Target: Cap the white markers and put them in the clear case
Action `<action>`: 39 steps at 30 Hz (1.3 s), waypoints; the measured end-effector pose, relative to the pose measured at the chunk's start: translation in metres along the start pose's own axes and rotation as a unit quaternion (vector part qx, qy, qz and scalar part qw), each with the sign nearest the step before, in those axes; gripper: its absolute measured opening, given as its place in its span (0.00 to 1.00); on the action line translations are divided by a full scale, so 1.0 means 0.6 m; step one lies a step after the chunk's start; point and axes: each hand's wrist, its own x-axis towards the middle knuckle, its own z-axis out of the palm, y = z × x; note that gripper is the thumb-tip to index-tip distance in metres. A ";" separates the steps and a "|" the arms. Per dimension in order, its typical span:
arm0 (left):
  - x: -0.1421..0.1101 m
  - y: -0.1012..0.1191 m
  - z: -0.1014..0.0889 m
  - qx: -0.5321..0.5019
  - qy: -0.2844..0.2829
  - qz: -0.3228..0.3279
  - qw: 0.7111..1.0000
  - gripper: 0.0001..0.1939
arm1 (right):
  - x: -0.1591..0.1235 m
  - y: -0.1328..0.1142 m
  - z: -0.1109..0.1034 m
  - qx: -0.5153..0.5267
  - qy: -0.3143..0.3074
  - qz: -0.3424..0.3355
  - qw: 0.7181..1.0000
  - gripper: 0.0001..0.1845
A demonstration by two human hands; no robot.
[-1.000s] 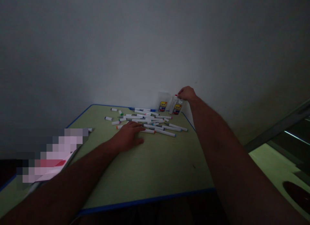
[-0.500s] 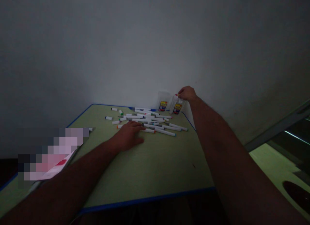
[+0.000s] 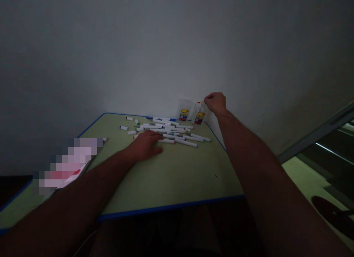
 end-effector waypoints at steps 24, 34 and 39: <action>-0.005 -0.061 -0.075 -0.021 0.151 -0.389 0.909 0.17 | -0.262 -0.051 0.061 0.071 -0.147 -0.103 0.981 0.09; -0.010 -0.054 -0.066 -0.003 0.127 -0.359 0.925 0.17 | -0.288 -0.070 0.062 0.079 -0.211 -0.163 0.960 0.11; -0.008 -0.050 -0.064 0.000 0.124 -0.353 0.927 0.17 | -0.296 -0.074 0.063 0.040 -0.251 -0.215 0.943 0.15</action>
